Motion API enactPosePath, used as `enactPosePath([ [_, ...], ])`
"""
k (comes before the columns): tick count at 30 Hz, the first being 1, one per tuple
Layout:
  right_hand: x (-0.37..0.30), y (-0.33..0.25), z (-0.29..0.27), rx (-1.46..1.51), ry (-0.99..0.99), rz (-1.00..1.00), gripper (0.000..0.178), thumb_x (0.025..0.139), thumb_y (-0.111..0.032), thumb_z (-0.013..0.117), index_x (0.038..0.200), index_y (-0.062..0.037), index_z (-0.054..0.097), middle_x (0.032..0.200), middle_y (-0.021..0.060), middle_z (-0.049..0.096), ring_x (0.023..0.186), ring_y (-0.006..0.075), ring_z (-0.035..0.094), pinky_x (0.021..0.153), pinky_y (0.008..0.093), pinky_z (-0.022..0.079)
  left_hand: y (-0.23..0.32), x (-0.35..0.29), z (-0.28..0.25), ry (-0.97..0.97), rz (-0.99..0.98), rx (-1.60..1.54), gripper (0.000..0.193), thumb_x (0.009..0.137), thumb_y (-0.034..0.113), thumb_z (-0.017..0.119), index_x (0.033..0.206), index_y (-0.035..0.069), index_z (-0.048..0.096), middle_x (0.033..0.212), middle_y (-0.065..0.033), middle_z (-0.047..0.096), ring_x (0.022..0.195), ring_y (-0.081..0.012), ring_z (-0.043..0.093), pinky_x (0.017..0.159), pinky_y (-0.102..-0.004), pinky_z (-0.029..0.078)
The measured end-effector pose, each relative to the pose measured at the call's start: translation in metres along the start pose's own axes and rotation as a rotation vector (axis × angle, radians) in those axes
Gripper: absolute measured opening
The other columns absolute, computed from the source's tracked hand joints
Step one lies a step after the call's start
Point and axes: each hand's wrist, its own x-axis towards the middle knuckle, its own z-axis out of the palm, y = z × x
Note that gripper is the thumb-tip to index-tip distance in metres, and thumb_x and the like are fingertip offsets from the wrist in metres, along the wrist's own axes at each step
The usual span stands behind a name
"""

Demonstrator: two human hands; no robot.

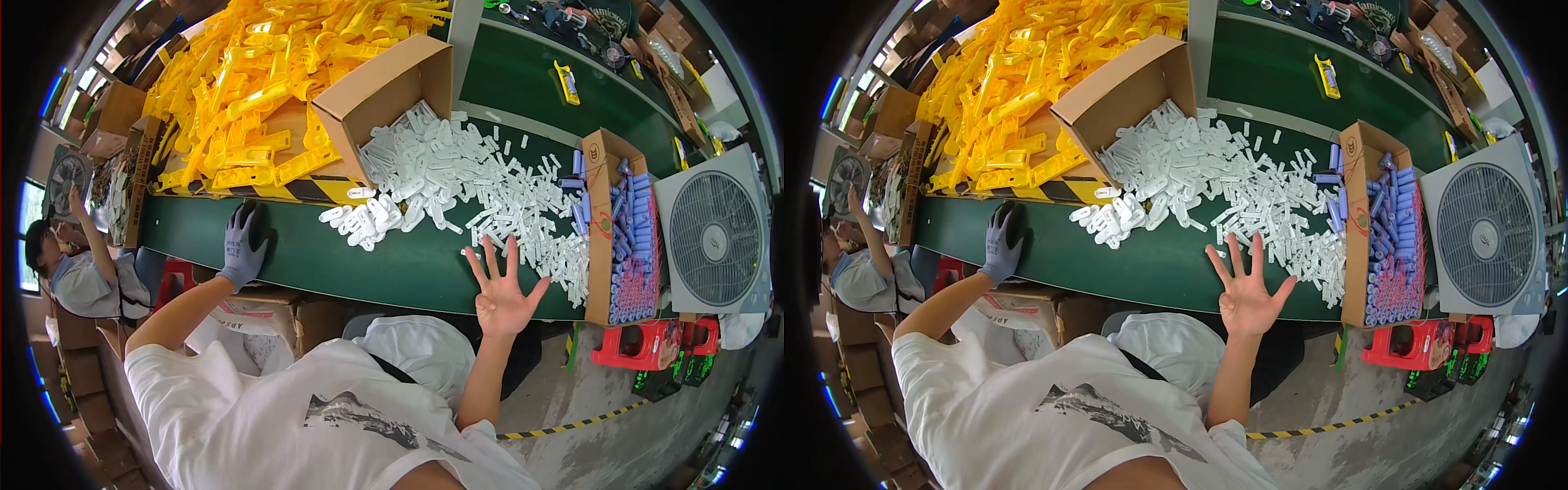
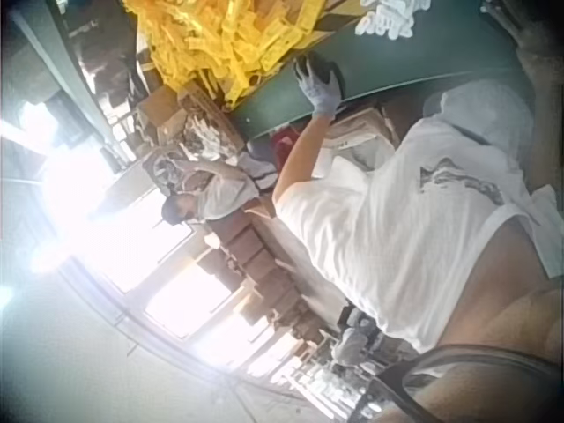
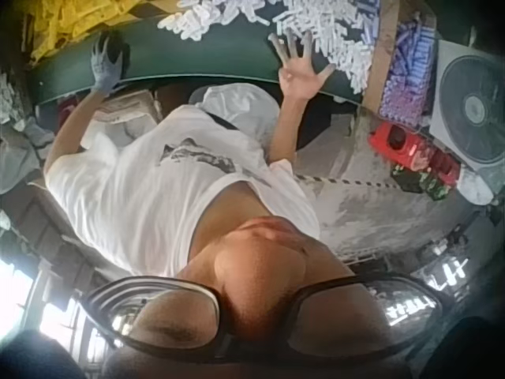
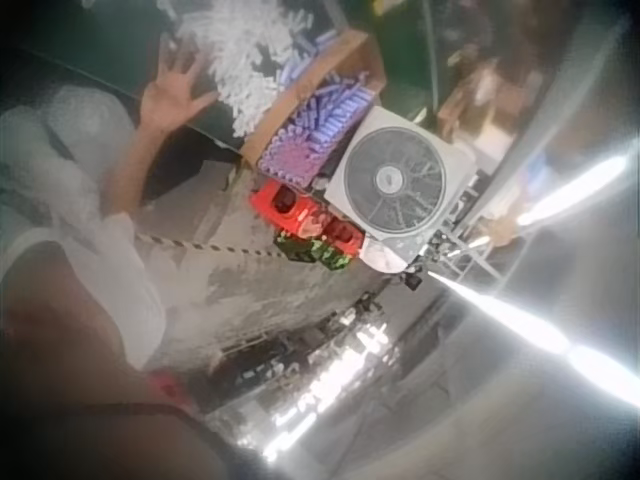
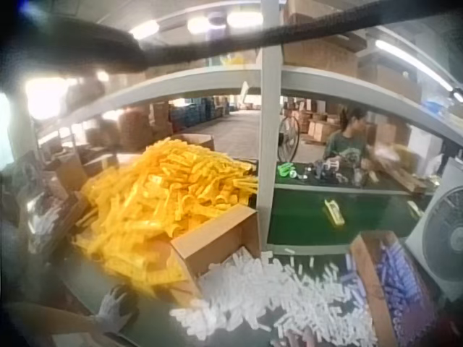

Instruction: The person assembles small electronic components into yellow plastic housings by hand, inserting circuit boards, white plastic components, batteries, and wires into each housing at a factory workbench.

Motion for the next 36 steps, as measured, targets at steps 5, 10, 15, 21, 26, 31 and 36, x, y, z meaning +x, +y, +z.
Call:
enactPosePath([
  [5, -0.007, -0.023, -0.04, -0.184, -0.098, 0.011, 0.07, 0.095, -0.058, 0.035, 0.08, 0.0062, 0.059, 0.076, 0.015, 0.061, 0.057, 0.0251, 0.058, 0.039, 0.0221, 0.039, 0.025, 0.01, -0.003, 0.025, 0.031, -0.052, 0.056, 0.079, 0.02, 0.065, 0.131, 0.009, 0.047, 0.133, -0.0209, 0.042, 0.124, -0.0402, 0.038, 0.105, -0.0464, 0.032],
  [10, -0.008, 0.036, -0.005, -2.078, 0.055, -0.492, 0.045, 0.086, -0.014, 0.064, 0.052, -0.0044, 0.036, 0.044, 0.0085, 0.035, 0.035, 0.0159, 0.035, 0.038, 0.0328, 0.027, 0.017, 0.046, -0.012, 0.341, 0.614, 0.174, 0.053, 0.073, 0.03, 0.07, 0.123, 0.016, 0.058, 0.124, -0.0139, 0.051, 0.119, -0.0352, 0.044, 0.104, -0.0501, 0.032],
  [15, -0.009, 0.034, -0.003, -2.105, 0.026, -0.476, 0.041, 0.083, -0.011, 0.067, 0.054, -0.0038, 0.039, 0.044, 0.0079, 0.037, 0.037, 0.0161, 0.035, 0.04, 0.0318, 0.027, 0.029, 0.221, -0.077, 0.687, 0.209, 0.155, 0.058, 0.079, 0.042, 0.067, 0.128, 0.015, 0.051, 0.124, -0.0192, 0.05, 0.115, -0.0377, 0.045, 0.099, -0.0517, 0.032],
  [21, -0.008, 0.048, 0.001, -2.089, 0.213, -0.48, 0.034, 0.081, -0.01, 0.07, 0.058, -0.0033, 0.046, 0.046, 0.0059, 0.043, 0.037, 0.0154, 0.038, 0.04, 0.0291, 0.029, 0.003, 0.375, -0.057, 0.014, -0.236, -0.249, 0.078, 0.078, 0.073, 0.048, 0.142, 0.03, 0.037, 0.15, -0.0208, 0.024, 0.139, -0.0421, 0.018, 0.112, -0.054, 0.019],
  [26, -0.003, 0.058, 0.004, -2.064, 0.343, -0.559, 0.033, 0.081, -0.009, 0.069, 0.06, -0.0017, 0.045, 0.047, 0.0041, 0.039, 0.041, 0.01, 0.032, 0.042, 0.0272, 0.027, 0.011, 0.346, -0.05, -0.172, -0.129, 0.009, 0.065, 0.081, 0.067, 0.051, 0.133, 0.028, 0.05, 0.152, -0.0172, 0.022, 0.137, -0.0461, 0.019, 0.11, -0.0574, 0.021],
  [31, 0.002, 0.057, 0.002, -2.073, 0.415, -0.541, 0.032, 0.081, -0.009, 0.07, 0.059, -0.0019, 0.047, 0.047, 0.0047, 0.042, 0.04, 0.0118, 0.036, 0.041, 0.0273, 0.028, -0.001, 0.286, -0.052, -0.122, 0.236, -0.073, 0.043, 0.078, 0.047, 0.064, 0.113, 0.021, 0.06, 0.137, -0.0146, 0.042, 0.132, -0.0416, 0.031, 0.105, -0.0489, 0.035],
  [36, 0.005, 0.055, 0.008, -2.06, 0.504, -0.521, 0.032, 0.081, -0.01, 0.07, 0.059, -0.0023, 0.048, 0.048, 0.0065, 0.045, 0.038, 0.0154, 0.039, 0.04, 0.0277, 0.03, 0.032, 0.22, -0.064, -0.145, 0.362, -0.095, 0.039, 0.074, 0.03, 0.072, 0.108, 0.016, 0.059, 0.135, -0.0142, 0.045, 0.131, -0.0407, 0.033, 0.105, -0.0457, 0.036],
])
